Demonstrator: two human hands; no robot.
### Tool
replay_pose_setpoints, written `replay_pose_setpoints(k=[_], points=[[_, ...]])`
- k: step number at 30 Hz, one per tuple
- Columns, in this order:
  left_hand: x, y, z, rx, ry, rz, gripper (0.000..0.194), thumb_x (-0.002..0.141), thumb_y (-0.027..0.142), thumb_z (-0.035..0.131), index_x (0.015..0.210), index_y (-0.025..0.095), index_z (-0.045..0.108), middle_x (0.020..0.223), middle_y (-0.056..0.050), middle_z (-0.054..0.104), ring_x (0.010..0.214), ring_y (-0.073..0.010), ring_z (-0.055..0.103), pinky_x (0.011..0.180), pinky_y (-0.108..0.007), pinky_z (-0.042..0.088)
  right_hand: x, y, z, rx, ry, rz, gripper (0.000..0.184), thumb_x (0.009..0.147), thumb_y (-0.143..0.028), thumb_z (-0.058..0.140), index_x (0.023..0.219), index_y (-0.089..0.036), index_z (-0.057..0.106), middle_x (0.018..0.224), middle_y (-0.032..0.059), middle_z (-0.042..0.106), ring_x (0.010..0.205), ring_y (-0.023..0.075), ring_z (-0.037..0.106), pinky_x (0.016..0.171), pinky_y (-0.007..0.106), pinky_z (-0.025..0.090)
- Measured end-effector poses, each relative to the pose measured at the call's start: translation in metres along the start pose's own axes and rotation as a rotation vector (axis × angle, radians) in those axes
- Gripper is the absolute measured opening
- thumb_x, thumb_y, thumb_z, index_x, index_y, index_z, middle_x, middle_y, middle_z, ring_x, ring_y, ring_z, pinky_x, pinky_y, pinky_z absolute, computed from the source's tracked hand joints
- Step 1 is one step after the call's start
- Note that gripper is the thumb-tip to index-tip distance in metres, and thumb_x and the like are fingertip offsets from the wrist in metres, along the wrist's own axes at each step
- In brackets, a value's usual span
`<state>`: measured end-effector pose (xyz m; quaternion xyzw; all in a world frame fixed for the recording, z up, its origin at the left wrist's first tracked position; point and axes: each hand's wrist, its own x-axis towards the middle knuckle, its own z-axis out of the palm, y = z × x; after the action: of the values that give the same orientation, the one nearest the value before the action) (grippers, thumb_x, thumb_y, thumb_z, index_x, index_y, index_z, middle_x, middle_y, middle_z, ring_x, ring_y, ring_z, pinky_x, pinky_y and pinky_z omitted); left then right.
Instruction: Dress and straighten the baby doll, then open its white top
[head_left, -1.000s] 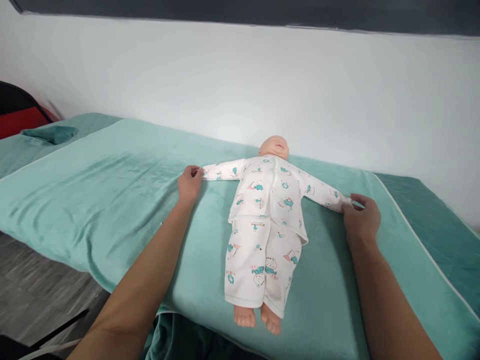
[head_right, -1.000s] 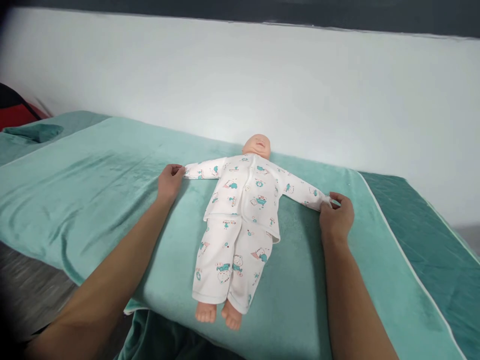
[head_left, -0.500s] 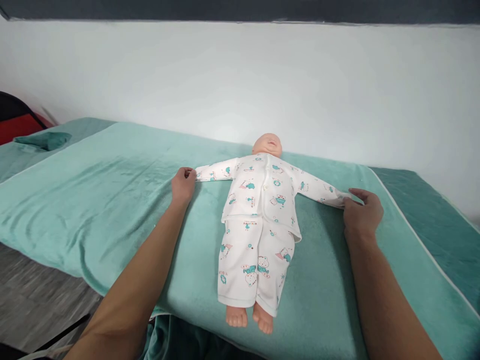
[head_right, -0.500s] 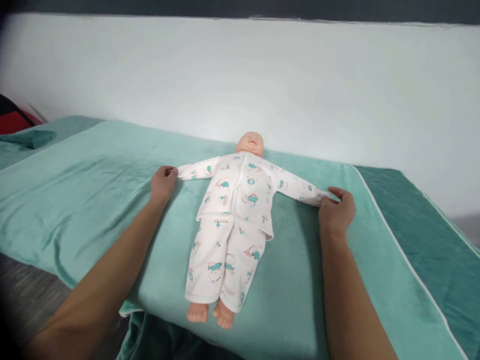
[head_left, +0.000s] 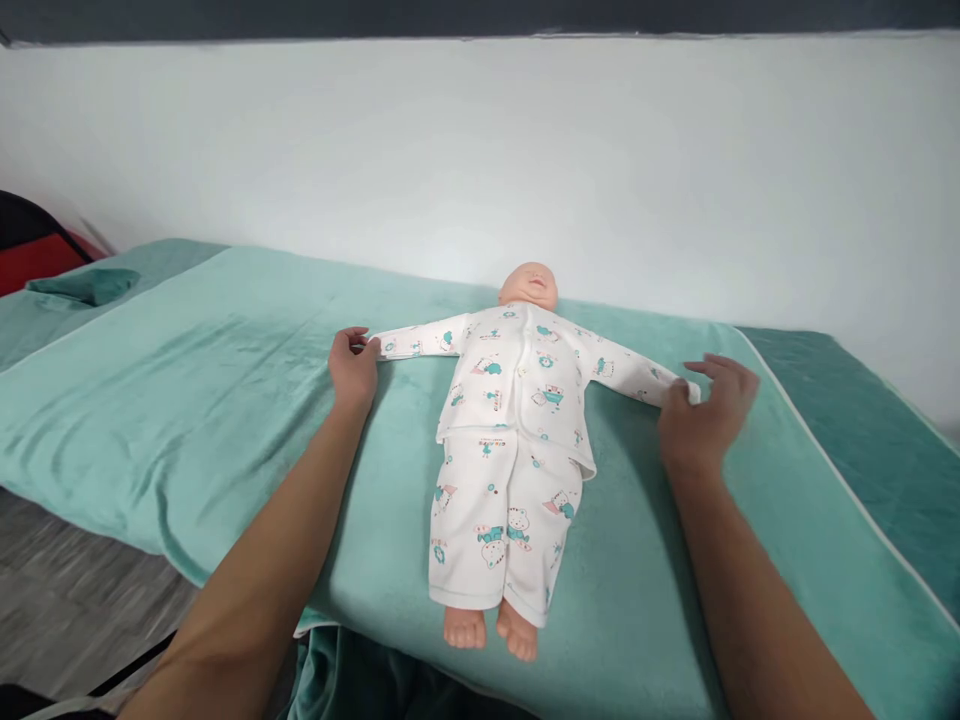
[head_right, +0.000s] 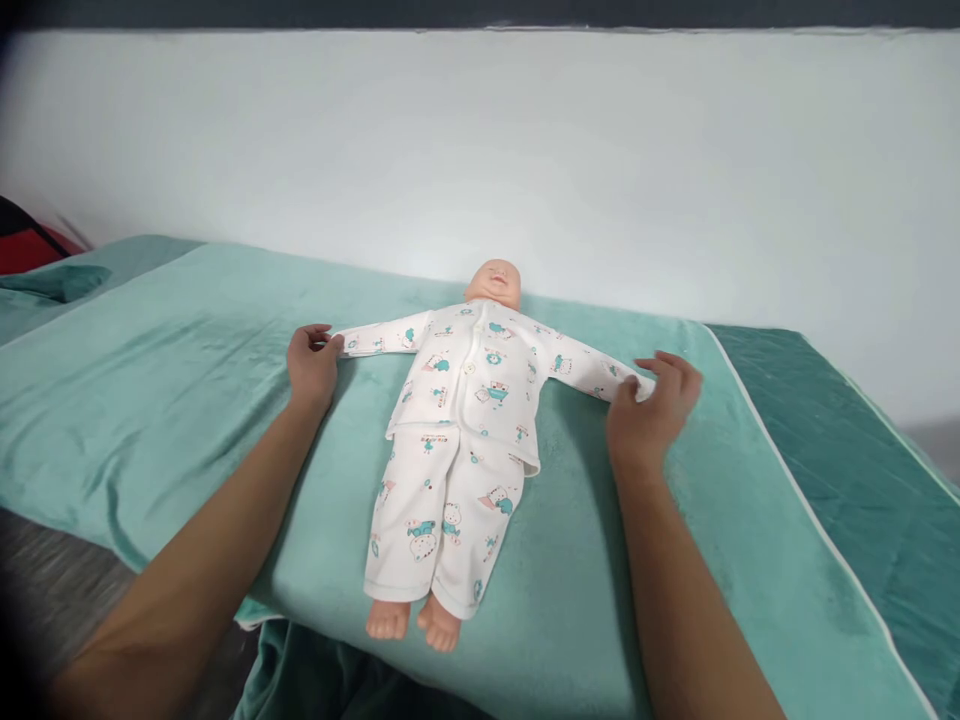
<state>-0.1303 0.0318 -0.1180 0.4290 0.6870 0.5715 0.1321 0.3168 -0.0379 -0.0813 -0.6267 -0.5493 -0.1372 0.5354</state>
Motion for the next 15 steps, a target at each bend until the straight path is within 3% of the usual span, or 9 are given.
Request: replay_pose_setpoints(k=[4,10,12,15], points=[[-0.002,0.003,-0.002,0.004,0.025,0.008,0.026,0.079,0.022,0.059,0.105,0.02,0.062,0.094,-0.002,0.063,0.08,-0.0132,0.057,0.08,-0.025,0.049,-0.012,-0.019,0.005,0.107,-0.133,-0.148,0.019,0.084,-0.015,0.051,0.099,-0.019,0.062,0.115,0.0129,0.063,0.116,0.0241,0.059,0.103,0.045,0.047],[-0.023,0.018,-0.013,0.008,0.083,0.044,0.025,0.083,0.019,0.051,0.107,0.019,0.06,0.107,-0.005,0.064,0.093,-0.0147,0.059,0.09,-0.027,0.048,-0.037,-0.042,-0.005,0.172,-0.272,-0.061,0.012,0.088,-0.022,0.053,0.098,-0.02,0.059,0.103,0.0085,0.064,0.101,0.0216,0.061,0.086,0.037,0.051],[-0.038,0.023,-0.019,0.004,0.043,0.069,0.024,0.084,0.022,0.051,0.106,0.019,0.061,0.106,-0.005,0.065,0.092,-0.0147,0.061,0.086,-0.026,0.048,-0.05,-0.054,-0.014,0.204,-0.408,-0.001,0.008,0.091,-0.027,0.053,0.093,-0.021,0.058,0.09,0.0045,0.065,0.085,0.0191,0.062,0.079,0.034,0.051],[-0.067,0.027,-0.032,0.019,-0.154,0.099,0.022,0.086,0.029,0.054,0.104,0.021,0.064,0.098,-0.003,0.068,0.084,-0.0152,0.062,0.079,-0.026,0.049,-0.073,-0.072,-0.033,0.257,-0.678,0.008,0.015,0.096,-0.033,0.052,0.091,-0.022,0.061,0.08,0.002,0.066,0.074,0.0179,0.06,0.072,0.032,0.048]])
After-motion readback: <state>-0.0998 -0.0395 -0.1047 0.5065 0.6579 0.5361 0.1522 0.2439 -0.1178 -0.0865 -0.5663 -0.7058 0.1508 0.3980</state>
